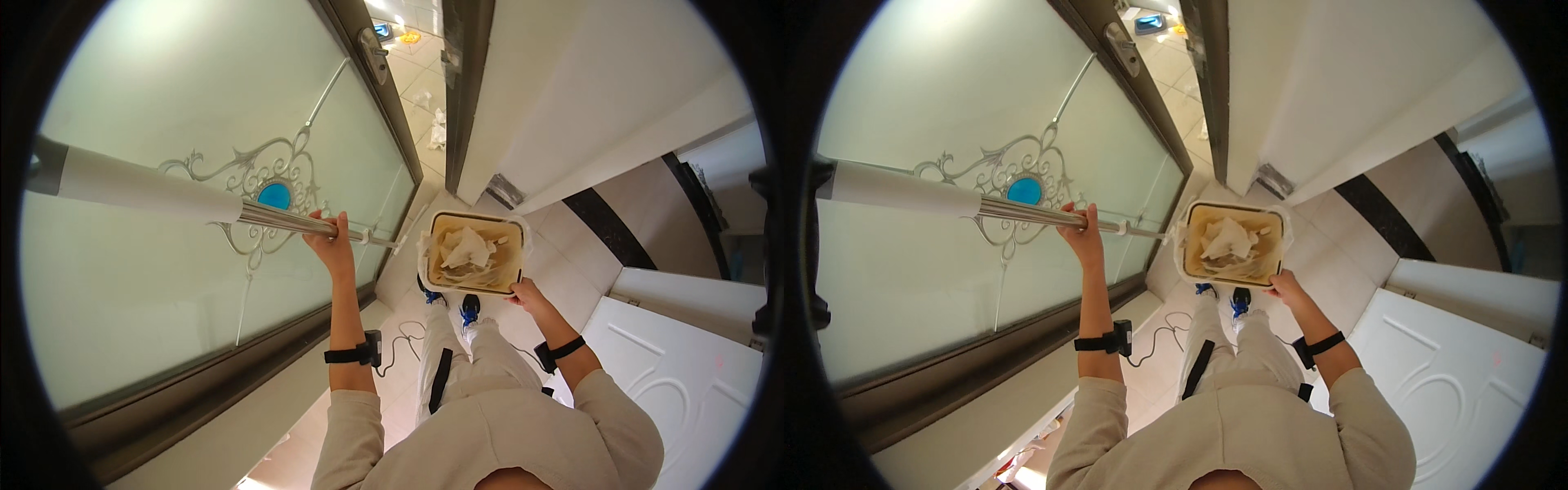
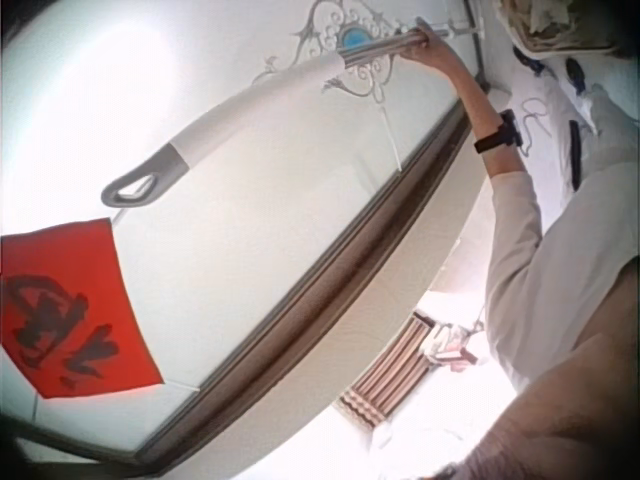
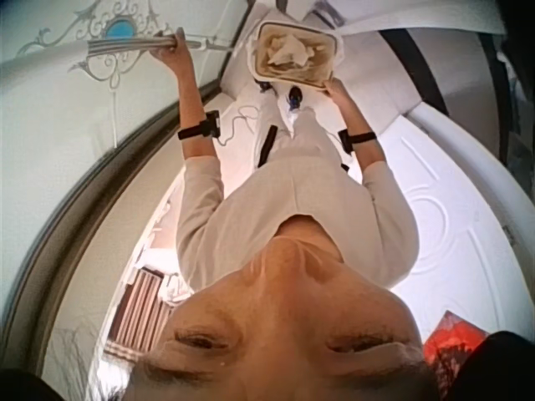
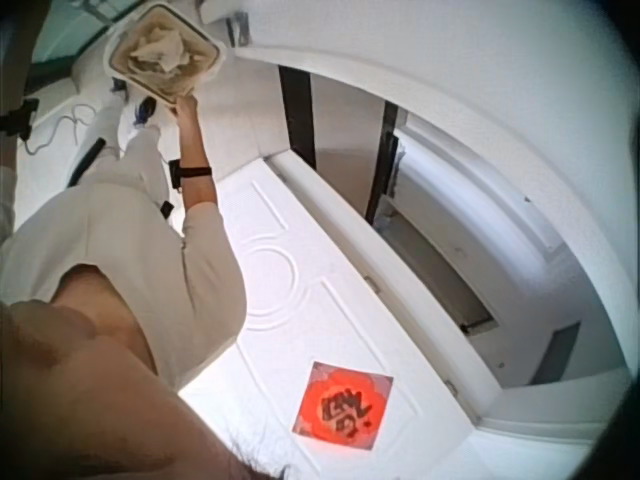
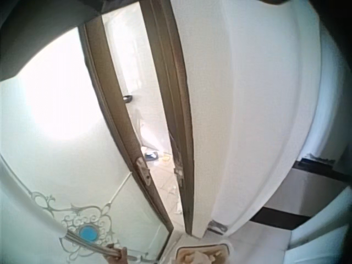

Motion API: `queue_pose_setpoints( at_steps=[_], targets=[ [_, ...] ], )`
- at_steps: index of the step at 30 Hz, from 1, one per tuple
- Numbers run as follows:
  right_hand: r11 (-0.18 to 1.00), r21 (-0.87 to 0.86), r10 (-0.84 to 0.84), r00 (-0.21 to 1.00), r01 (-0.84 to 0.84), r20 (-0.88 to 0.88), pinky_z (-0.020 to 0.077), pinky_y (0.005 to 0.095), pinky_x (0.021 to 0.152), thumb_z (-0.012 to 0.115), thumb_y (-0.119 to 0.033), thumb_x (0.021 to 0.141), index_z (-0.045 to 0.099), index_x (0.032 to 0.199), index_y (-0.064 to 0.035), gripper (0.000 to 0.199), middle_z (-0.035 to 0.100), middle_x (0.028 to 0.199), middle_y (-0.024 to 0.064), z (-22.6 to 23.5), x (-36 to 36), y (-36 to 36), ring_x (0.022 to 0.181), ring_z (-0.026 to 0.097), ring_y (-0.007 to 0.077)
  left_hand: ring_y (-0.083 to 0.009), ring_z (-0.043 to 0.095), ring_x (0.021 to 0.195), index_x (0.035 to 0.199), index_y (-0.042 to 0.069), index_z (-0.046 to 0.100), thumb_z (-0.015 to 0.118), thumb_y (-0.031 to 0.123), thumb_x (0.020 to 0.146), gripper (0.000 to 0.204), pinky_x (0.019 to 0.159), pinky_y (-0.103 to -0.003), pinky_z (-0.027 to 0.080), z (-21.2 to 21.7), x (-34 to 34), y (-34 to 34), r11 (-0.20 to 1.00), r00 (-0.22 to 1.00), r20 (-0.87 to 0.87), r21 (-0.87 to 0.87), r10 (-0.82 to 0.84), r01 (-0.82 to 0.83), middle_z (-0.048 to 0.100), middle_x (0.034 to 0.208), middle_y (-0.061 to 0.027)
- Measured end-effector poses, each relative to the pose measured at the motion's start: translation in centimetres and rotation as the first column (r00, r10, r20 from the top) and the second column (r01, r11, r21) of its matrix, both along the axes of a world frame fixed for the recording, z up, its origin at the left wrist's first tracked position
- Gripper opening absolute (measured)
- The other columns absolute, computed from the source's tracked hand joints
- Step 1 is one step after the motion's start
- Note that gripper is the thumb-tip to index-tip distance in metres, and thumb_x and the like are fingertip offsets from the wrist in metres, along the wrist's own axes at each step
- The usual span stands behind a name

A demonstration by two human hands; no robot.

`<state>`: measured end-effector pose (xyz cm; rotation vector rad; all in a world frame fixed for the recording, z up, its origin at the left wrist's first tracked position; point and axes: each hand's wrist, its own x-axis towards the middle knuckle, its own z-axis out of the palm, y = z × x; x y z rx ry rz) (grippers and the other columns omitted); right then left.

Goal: The person uses a squeegee to push debris across a tiled floor, then disassembles the squeegee and places it in a bin. They pick up a tissue and wipe the floor, then move a bucket and other cleaning items. Finally, they pick up a blue cloth and walk toward a keyboard.

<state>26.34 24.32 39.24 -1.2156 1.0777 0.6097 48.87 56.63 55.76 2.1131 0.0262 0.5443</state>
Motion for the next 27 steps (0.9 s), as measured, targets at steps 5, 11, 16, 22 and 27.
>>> queue_pose_setpoints(
  at_steps=[5, 11, 16, 22, 27],
  targets=[
    [0.999, 0.04, -0.033, 0.999, 0.033, 0.001, 0.0508, 0.0264, 0.053, 0.049, -0.005, 0.075, 0.057, 0.097, 0.0008, 0.023, 0.062, 0.082, 0.0121, 0.0, 2.3, 0.8, 0.065, 0.063, 0.0211, -0.0263, 0.038, 0.108, 0.063, 0.002, 0.056, 0.07, 0.019, 0.075, 0.024, 0.089, -0.044, 0.029, -1.6, 0.7, -0.1, 0.995, 0.997, 0.032, 0.058, 0.074, -0.076, 0.055, 0.087, -0.0087],
    [0.998, 0.062, -0.009, 0.999, 0.013, -0.05, 0.0513, 0.0271, 0.052, 0.049, -0.003, 0.076, 0.055, 0.1, 0.0012, 0.025, 0.062, 0.083, 0.0128, -2.9, 6.3, 2.2, 0.064, 0.063, 0.0216, -0.0284, 0.039, 0.108, 0.062, 0.003, 0.058, 0.07, 0.023, 0.074, 0.027, 0.091, -0.045, 0.026, -4.1, 2.5, 0.4, 0.978, 0.995, 0.062, 0.19, 0.073, -0.083, 0.054, 0.086, -0.01],
    [0.995, 0.087, -0.031, 0.992, 0.042, -0.121, 0.0496, 0.0253, 0.049, 0.049, -0.003, 0.078, 0.053, 0.098, 0.0034, 0.022, 0.061, 0.081, 0.0141, -4.0, 10.8, 3.1, 0.064, 0.062, 0.0219, -0.028, 0.039, 0.107, 0.065, 0.002, 0.059, 0.068, 0.022, 0.076, 0.025, 0.088, -0.043, 0.028, -5.5, 4.8, 0.1, 0.999, 0.999, -0.024, 0.04, 0.038, -0.037, 0.054, 0.084, -0.0099],
    [0.971, 0.209, -0.084, 0.986, 0.113, -0.142, 0.049, 0.0257, 0.046, 0.048, -0.002, 0.078, 0.053, 0.096, 0.0044, 0.02, 0.061, 0.08, 0.0157, -5.4, 17.5, 5.6, 0.063, 0.062, 0.0208, -0.0213, 0.045, 0.078, 0.067, 0.003, 0.05, 0.066, 0.014, 0.078, 0.023, 0.07, -0.033, 0.038, -8.0, 9.6, 1.5, 0.981, 0.982, -0.182, -0.177, 0.05, -0.083, 0.053, 0.079, -0.0074],
    [0.984, 0.162, -0.055, 0.989, 0.078, -0.139, 0.0482, 0.0233, 0.045, 0.05, -0.003, 0.076, 0.058, 0.088, 0.0038, 0.016, 0.062, 0.071, 0.0135, -7.3, 22.4, 7.3, 0.059, 0.061, 0.0189, -0.018, 0.045, 0.073, 0.07, 0.003, 0.052, 0.067, 0.015, 0.078, 0.021, 0.066, -0.031, 0.038, -11.5, 13.5, 2.1, 0.969, 0.969, -0.245, -0.238, 0.011, -0.071, 0.052, 0.078, -0.0049]
  ],
)
